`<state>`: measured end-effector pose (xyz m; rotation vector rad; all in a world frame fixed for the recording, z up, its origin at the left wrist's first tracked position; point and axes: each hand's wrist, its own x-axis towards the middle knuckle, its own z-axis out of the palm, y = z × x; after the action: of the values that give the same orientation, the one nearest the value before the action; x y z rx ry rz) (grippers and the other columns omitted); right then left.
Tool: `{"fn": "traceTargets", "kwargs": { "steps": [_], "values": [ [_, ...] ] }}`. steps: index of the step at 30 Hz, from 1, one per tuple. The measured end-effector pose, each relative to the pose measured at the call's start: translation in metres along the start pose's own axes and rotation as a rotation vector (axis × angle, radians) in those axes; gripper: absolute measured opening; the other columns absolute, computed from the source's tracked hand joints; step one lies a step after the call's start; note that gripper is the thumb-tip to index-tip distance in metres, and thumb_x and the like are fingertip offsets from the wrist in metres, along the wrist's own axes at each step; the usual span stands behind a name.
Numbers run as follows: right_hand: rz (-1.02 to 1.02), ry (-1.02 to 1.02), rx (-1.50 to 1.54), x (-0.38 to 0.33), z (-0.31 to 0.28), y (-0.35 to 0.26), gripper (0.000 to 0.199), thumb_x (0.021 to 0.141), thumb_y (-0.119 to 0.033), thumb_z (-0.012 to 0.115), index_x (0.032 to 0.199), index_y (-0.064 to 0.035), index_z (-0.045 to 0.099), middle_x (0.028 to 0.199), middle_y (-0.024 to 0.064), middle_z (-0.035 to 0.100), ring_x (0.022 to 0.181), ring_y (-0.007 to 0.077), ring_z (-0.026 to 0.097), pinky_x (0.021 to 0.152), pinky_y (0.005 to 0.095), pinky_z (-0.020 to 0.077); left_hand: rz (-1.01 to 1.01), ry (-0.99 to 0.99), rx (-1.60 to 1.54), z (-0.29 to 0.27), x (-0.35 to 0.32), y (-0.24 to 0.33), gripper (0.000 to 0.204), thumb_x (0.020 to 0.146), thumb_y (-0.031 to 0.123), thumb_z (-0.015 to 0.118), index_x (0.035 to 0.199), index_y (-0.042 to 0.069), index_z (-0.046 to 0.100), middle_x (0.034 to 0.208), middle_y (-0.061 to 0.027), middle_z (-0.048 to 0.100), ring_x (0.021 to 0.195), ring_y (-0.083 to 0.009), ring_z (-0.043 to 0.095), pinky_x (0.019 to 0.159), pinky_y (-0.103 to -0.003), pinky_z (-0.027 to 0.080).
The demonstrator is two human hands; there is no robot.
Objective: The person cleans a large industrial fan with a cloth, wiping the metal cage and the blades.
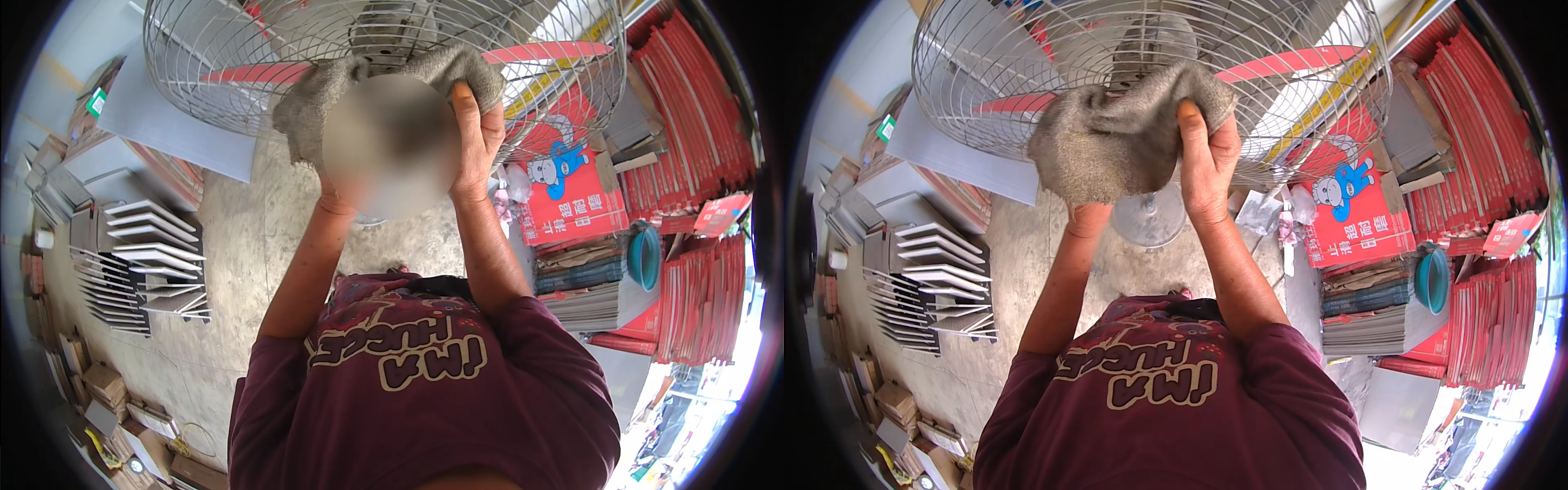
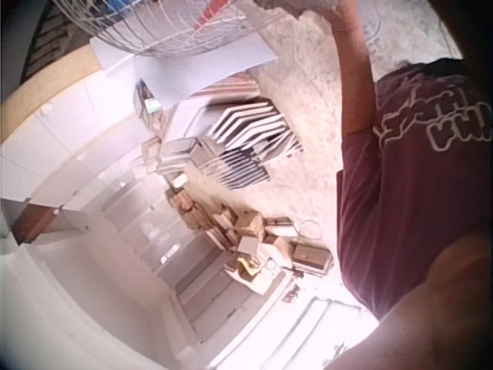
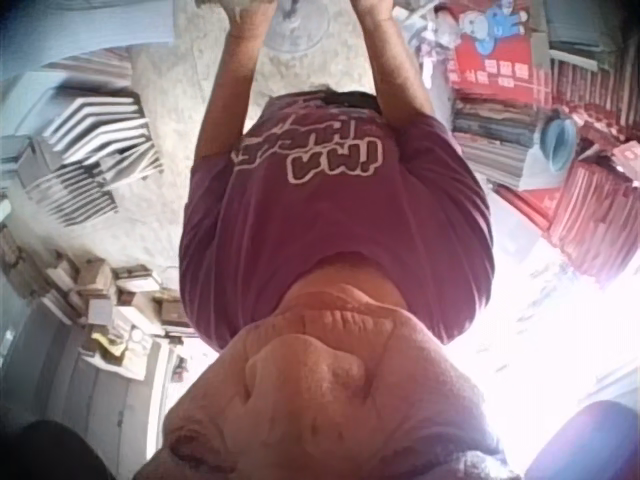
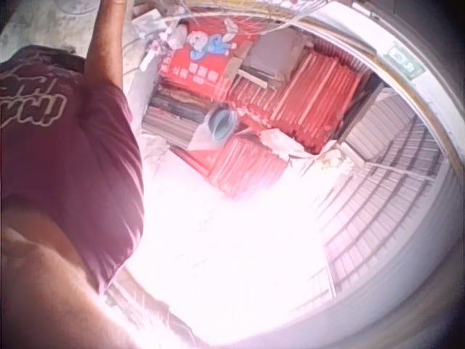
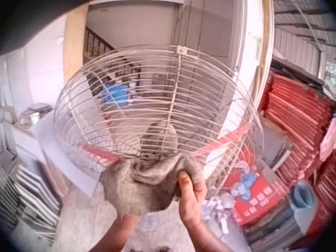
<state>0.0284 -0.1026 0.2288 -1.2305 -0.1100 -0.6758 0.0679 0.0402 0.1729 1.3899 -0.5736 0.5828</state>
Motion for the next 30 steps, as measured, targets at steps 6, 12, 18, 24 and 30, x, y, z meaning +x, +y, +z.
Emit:
{"fn": "traceTargets", "kwargs": {
  "steps": [6,12,18,24,30],
  "values": [
    [-0.003,-0.016,-0.063,-0.01,-0.017,0.033,0.021,0.094,-0.012,0.054,0.112,-0.0018,0.058,0.105,-0.0009,0.058,0.095,0.0072,0.049,0.087,0.0224,0.038,-0.146,0.039,0.399,-0.038,-0.07,-0.101,0.048,0.093,0.021,0.053,0.135,0.004,0.036,0.13,-0.0076,0.045,0.12,-0.0222,0.044,0.102,-0.035,0.036],
    [0.232,-0.129,-0.191,-0.028,-0.027,0.058,0.019,0.091,-0.007,0.053,0.109,-0.0016,0.058,0.094,-0.0031,0.06,0.085,0.0052,0.05,0.079,0.0204,0.0407,-0.389,0.123,0.068,-0.047,-0.058,-0.035,0.044,0.093,0.025,0.052,0.131,0.004,0.042,0.124,-0.0063,0.051,0.114,-0.0202,0.049,0.098,-0.033,0.04],
    [0.28,-0.481,-0.515,-0.048,-0.02,0.071,0.026,0.088,-0.01,0.056,0.113,-0.0035,0.058,0.098,0.009,0.067,0.09,0.0133,0.061,0.076,0.0254,0.0473,-0.48,0.534,-0.69,-0.116,-0.045,-0.073,0.04,0.096,0.029,0.047,0.127,0.004,0.046,0.12,-0.0071,0.055,0.11,-0.0195,0.052,0.095,-0.034,0.043],
    [0.373,-0.579,-0.445,-0.07,-0.016,0.079,0.03,0.088,-0.01,0.056,0.117,-0.0035,0.056,0.104,0.0106,0.067,0.09,0.0161,0.063,0.078,0.0287,0.0496,-0.438,0.57,-0.715,-0.191,0.006,-0.082,0.027,0.095,0.035,0.045,0.108,0.013,0.054,0.091,-0.0027,0.06,0.067,-0.0139,0.055,0.055,-0.028,0.045],
    [0.442,-0.633,-0.505,-0.082,-0.02,0.071,0.028,0.089,-0.011,0.055,0.115,-0.0019,0.056,0.1,0.0113,0.068,0.084,0.0181,0.065,0.076,0.0288,0.0509,-0.465,0.442,-0.772,-0.217,0.0,-0.143,0.032,0.095,0.038,0.042,0.114,0.013,0.052,0.102,-0.0046,0.057,0.081,-0.0177,0.053,0.067,-0.033,0.045]
  ]
}}
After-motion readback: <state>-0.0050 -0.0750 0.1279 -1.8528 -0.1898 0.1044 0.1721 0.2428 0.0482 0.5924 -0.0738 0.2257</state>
